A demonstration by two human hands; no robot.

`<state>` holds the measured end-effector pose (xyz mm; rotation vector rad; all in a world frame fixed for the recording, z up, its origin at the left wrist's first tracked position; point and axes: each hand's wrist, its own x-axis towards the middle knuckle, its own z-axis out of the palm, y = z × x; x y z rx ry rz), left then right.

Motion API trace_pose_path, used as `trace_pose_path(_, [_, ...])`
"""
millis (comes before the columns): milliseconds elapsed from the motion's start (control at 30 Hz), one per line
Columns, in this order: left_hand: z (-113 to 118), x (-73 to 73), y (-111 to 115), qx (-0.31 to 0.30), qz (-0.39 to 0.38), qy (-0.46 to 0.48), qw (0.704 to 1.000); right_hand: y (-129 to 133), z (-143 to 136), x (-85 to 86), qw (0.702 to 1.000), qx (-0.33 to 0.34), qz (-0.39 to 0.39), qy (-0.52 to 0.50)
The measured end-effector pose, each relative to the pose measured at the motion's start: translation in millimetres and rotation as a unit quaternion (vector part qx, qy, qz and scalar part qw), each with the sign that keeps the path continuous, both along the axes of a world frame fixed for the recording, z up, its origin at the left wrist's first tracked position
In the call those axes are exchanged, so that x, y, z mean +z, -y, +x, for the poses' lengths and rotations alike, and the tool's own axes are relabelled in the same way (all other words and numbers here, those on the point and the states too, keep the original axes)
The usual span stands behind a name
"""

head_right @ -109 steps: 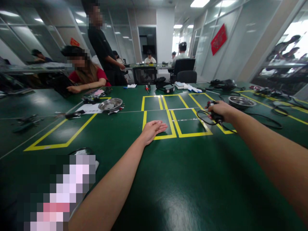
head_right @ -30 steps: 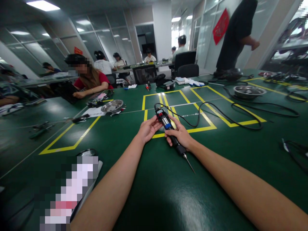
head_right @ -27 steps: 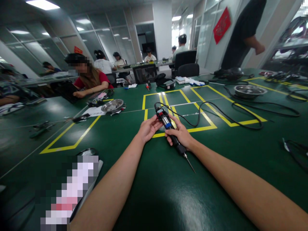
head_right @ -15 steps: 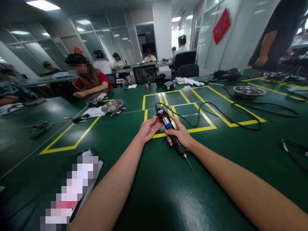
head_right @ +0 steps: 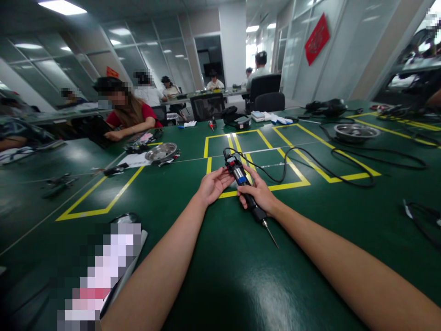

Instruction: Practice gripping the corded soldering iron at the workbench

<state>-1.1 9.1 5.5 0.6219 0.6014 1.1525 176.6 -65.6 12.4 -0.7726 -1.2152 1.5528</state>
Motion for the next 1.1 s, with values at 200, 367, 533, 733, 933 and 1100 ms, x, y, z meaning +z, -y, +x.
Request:
trace_pose_path(200, [0.2, -0.7, 0.5, 0.004, 0.007, 0.0, 1.0, 0.5, -0.2, 1.6, 1.0, 0.004, -0.004, 0.003])
trace_pose_path(367, [0.8, 0.4, 0.3, 0.005, 0.012, 0.0, 1.0, -0.1, 0.2, 1.5, 1.0, 0.004, 0.0, 0.001])
trace_pose_path(533, [0.6, 0.6, 0.7, 0.009, 0.007, -0.006, 1.0, 0.2, 0.5, 1.3, 1.0, 0.008, 0.0, 0.0])
trace_pose_path(733, [0.7, 0.5, 2.3, 0.013, 0.008, -0.006, 1.0, 0.2, 0.3, 2.2, 1.0, 0.006, 0.001, 0.005])
trace_pose_path(933, [1.4, 0.8, 1.7, 0.019, 0.003, -0.011, 1.0, -0.1, 0.5, 2.3, 1.0, 0.01, -0.002, 0.008])
trace_pose_path(1100, [0.8, -0.2, 0.6, 0.018, 0.003, -0.009, 1.0, 0.9, -0.1, 2.8, 1.0, 0.01, -0.002, 0.015])
